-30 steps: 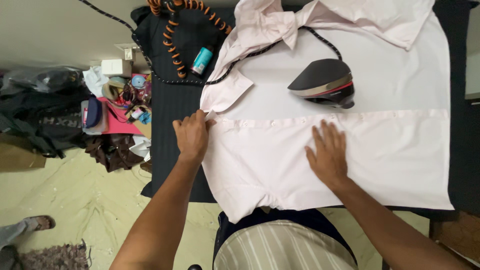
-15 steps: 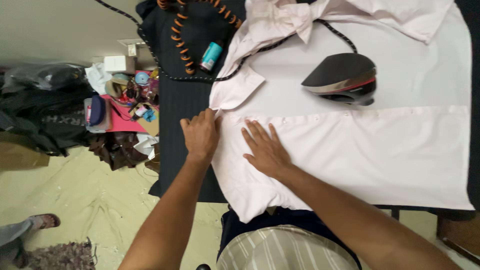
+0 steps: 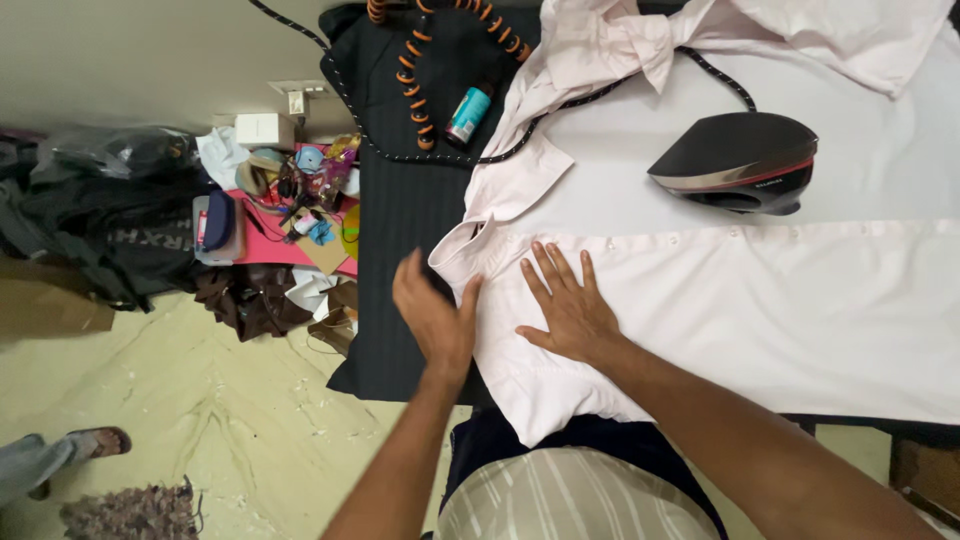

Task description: The person irons a light pink button-up shirt on a black ironing board. They smooth the fabric with their hands, use a steam iron to press the front and sleeves, and spray the shirt with water from a bottle to remove wrinkles.

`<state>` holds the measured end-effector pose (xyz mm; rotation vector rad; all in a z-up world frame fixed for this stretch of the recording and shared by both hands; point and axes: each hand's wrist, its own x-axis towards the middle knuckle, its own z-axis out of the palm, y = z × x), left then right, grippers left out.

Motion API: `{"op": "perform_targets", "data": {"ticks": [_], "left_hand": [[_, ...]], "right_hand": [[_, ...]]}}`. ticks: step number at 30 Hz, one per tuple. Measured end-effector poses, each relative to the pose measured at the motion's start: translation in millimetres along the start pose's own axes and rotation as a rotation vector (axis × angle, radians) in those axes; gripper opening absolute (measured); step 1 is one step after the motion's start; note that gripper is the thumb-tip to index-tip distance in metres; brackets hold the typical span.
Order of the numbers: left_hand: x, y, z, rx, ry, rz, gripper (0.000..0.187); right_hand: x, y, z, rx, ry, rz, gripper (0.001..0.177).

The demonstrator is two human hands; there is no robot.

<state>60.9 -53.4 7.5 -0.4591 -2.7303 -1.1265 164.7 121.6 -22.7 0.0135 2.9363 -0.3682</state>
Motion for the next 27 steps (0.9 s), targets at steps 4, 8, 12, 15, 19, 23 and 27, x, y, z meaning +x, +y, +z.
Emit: {"op": "perform_targets", "data": {"ticks": [4, 8, 12, 15, 19, 23, 27], "left_hand": [[-45, -8, 8, -0.117, -0.235, -0.675, 0.057], [-60, -22, 15, -0.104, -0.419, -0.798, 0.037], [-72, -25, 17, -0.175, -0.341, -0.762, 0.030], [-82, -18, 21, -0.268, -0.269, -0.756, 0.028], [-80, -12, 27, -0.235, -0.185, -0.841, 0.027], [-81, -5, 14, -0.216, -0.150, -0.738, 0.028], [-79, 4, 5, -0.176, -0.176, -0.705, 0.031]], "right_hand": [[5, -5, -9, 0.000, -0.139, 0.052, 0.108], [3, -2, -8, 0.027, -0.102, 0.043, 0.101], [2, 3, 8, -0.009, 0.002, 0.023, 0.081], [3, 4, 16, -0.039, -0.031, 0.043, 0.078], [3, 3, 16, -0.037, 0.012, 0.036, 0.078], [1, 0, 16, -0.027, 0.045, 0.020, 0.078], [2, 2, 13, -0.031, 0.024, 0.030, 0.080]]}}
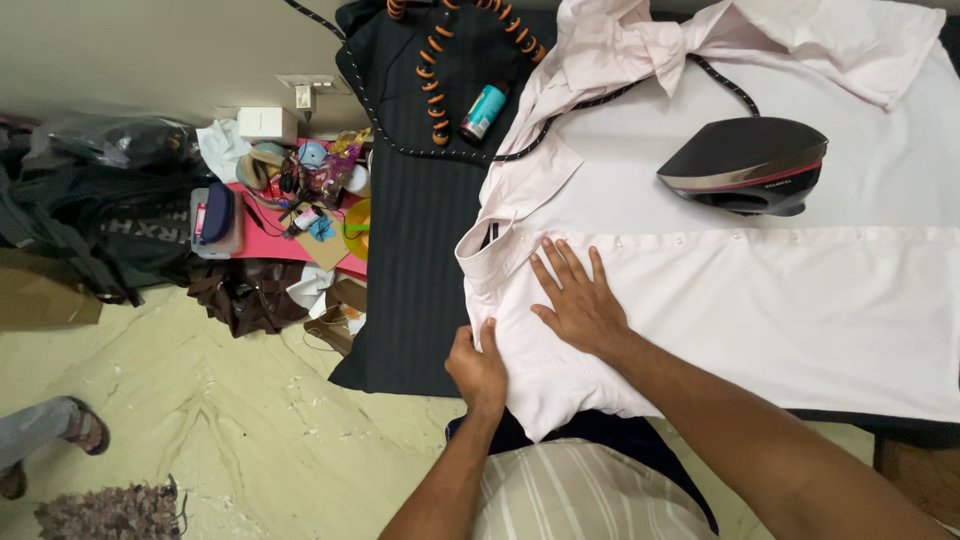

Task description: The person irons a light pink button-up shirt on a black ironing board. They smooth the fabric with their hands, use a steam iron to press the front and sleeves, and spray the shirt with water from a bottle to remove wrinkles.

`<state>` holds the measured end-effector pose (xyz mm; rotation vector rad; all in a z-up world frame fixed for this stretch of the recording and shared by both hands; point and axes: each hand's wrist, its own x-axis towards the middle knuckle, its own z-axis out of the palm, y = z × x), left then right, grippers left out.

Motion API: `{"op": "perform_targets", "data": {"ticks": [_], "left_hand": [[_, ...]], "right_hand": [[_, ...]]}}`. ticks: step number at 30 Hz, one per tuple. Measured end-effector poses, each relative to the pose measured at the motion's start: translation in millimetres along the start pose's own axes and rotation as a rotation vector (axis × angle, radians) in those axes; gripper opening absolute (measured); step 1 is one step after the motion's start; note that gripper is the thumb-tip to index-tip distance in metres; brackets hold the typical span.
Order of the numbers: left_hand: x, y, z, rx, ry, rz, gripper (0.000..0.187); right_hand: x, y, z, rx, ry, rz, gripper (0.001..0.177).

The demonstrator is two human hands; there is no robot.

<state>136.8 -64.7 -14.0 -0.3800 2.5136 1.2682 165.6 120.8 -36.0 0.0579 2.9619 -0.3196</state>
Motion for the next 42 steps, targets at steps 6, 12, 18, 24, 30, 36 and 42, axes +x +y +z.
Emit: {"op": "perform_targets", "data": {"ticks": [6, 12, 18, 24, 30, 36, 42], "left_hand": [[-3, -2, 1, 0.028, 0.088, -0.034, 0.037], [-2, -15, 4, -0.011, 0.096, 0.005, 0.038], [1, -20, 3, -0.041, 0.064, 0.051, 0.034], [5, -11, -5, 0.016, 0.045, 0.025, 0.025], [16, -4, -10, 0.155, -0.044, -0.036, 0.023], [13, -8, -10, 0.184, -0.073, 0.006, 0.027], [15, -6, -15, 0.168, -0.127, -0.019, 0.029]], "right_hand": [[-1, 0, 1, 0.001, 0.017, -0.003, 0.083], [0, -4, -13, 0.029, -0.054, 0.009, 0.096], [7, -21, -11, 0.053, -0.126, 0.127, 0.098], [7, -24, 15, 0.036, 0.045, 0.088, 0.080], [17, -30, 17, 0.096, 0.041, 0.093, 0.078], [11, -32, -5, 0.130, -0.034, 0.069, 0.089], [-33, 17, 8, 0.437, 0.329, 0.213, 0.075]]}}
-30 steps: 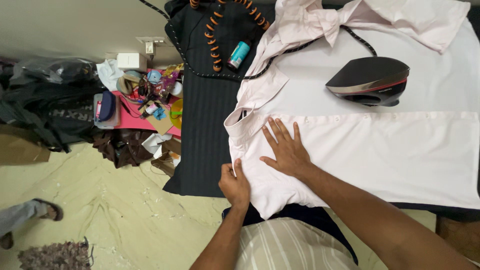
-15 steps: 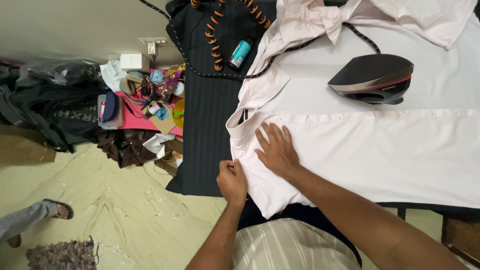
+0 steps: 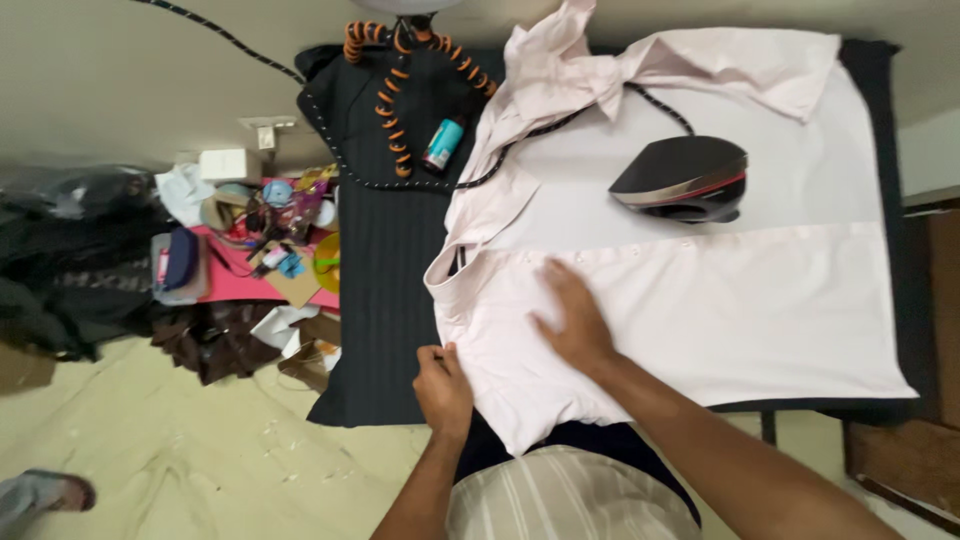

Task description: The person irons a light pink button-up shirt on a black ironing board. They smooth the fabric with their hands, use a steam iron to press the front and sleeves, and spray the shirt with water from a bottle to remove wrinkles.

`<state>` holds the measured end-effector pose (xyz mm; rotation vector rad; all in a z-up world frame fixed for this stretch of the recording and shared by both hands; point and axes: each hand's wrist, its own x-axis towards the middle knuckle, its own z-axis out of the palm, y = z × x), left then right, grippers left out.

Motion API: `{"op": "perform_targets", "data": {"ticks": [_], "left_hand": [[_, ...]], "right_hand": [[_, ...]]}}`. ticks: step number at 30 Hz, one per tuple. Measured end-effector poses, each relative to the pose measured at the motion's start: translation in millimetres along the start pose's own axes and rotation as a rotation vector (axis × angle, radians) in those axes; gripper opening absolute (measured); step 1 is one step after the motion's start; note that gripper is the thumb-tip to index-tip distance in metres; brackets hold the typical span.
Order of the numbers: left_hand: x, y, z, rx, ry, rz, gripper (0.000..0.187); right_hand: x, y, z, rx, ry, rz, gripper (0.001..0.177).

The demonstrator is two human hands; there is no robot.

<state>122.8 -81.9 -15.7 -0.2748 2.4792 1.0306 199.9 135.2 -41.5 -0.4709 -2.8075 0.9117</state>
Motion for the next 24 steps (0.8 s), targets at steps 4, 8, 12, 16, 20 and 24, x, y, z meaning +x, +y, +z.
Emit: {"op": "perform_targets", "data": {"ticks": [4, 8, 12, 16, 20, 24], "left_hand": [[2, -6, 3, -0.078, 0.037, 0.054, 0.028], [4, -19, 7, -0.133, 0.072, 0.159, 0.028], [7, -26, 3, -0.105, 0.031, 0.142, 0.026], [13, -22, 9, -0.126, 0.082, 0.188, 0.028], [7, -34, 6, -0.157, 0.056, 0.163, 0.028], [7, -27, 1, -0.175, 0.051, 0.175, 0.028]], "right_hand": [[6, 81, -73, 0.413, 0.748, 0.415, 0.068], [35, 125, -145, 0.513, 0.489, 0.531, 0.062], [60, 132, -164, 0.687, 0.257, 0.397, 0.029], [93, 101, -195, 0.640, 0.211, 0.315, 0.025], [111, 48, -256, 0.136, -0.036, 0.363, 0.033], [103, -3, -266, 0.067, -0.334, 0.081, 0.043]]}}
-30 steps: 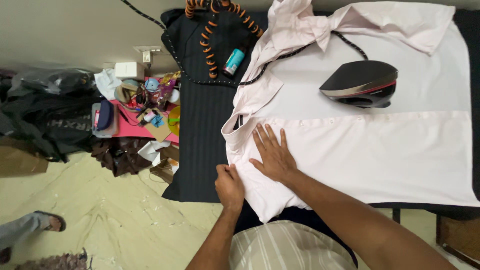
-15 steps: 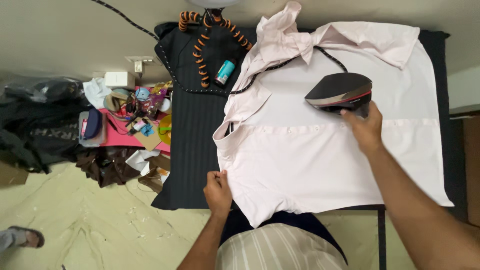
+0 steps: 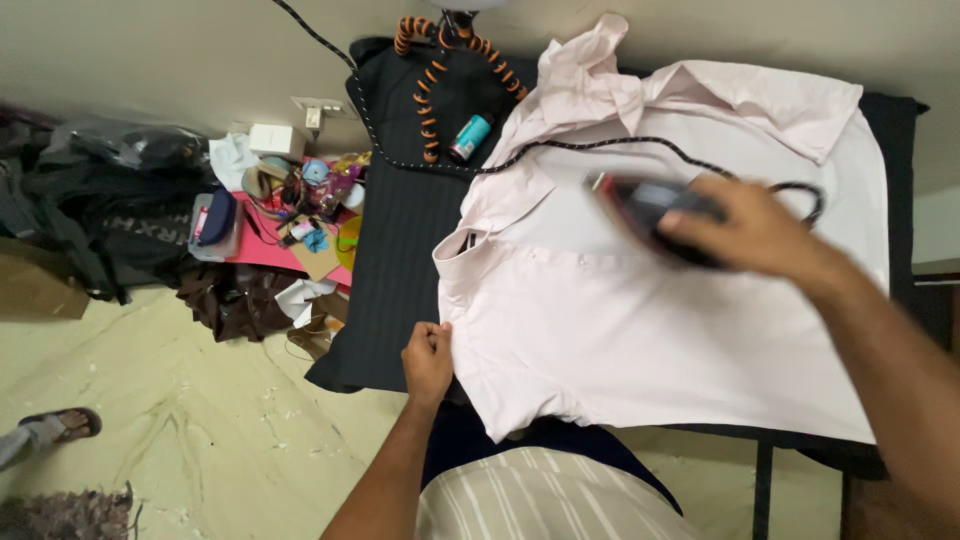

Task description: The person irons a light pink button-up shirt on a black ironing board. They smooth the fabric with their hands, use a steam iron to press the front and sleeves, and spray the shirt with water from a bottle to remove wrinkles.

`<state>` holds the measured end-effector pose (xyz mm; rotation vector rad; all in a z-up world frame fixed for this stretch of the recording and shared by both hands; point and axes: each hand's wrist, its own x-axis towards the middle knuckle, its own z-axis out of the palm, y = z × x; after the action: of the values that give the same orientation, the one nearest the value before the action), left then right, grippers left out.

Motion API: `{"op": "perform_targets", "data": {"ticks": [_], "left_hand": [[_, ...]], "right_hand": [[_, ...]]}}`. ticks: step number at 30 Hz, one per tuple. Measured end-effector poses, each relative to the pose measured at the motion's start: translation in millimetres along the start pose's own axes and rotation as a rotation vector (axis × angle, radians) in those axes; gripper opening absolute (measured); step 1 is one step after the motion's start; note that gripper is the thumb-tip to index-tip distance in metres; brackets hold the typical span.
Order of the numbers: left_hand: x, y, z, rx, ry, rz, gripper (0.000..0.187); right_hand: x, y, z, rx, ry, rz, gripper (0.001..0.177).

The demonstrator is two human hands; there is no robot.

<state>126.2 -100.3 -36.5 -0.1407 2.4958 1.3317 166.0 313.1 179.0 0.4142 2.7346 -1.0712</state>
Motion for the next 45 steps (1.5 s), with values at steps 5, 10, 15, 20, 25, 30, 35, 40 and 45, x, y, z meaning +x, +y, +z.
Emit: {"op": "perform_targets", "data": {"ticks": [5, 10, 15, 20, 25, 30, 35, 40, 45], "left_hand": [[5, 5, -7, 0.030, -0.073, 0.000, 0.029], [18, 11, -17, 0.018, -0.262, -0.094, 0.030], [44, 12, -32, -0.065, -0.548, -0.152, 0.026], [57, 17, -40, 0.021, -0.683, -0.151, 0.024], [68, 45, -62, 0.207, -0.559, 0.073, 0.021], [95, 100, -56, 0.128, -0.124, 0.954, 0.036], [135, 136, 15, 0.674, -0.608, 0.789, 0.029], [152, 141, 42, 0.709, -0.625, 0.582, 0.023], [143, 147, 9, 0.638, -0.611, 0.442, 0.032]], "right_hand": [[-9, -21, 109, -0.155, -0.271, 0.235, 0.062], [-14, -13, 206, -0.086, -0.173, 0.408, 0.065], [-18, -21, 244, -0.050, 0.005, 0.588, 0.062], [9, -45, 254, -0.049, 0.093, 0.701, 0.064], [19, -60, 264, -0.020, 0.146, 0.776, 0.064], [10, -64, 267, 0.011, 0.154, 0.848, 0.064], [19, -65, 272, 0.017, 0.185, 0.869, 0.065], [19, -62, 288, 0.067, 0.269, 0.885, 0.066], [46, -69, 284, 0.120, 0.238, 0.940, 0.066]]}}
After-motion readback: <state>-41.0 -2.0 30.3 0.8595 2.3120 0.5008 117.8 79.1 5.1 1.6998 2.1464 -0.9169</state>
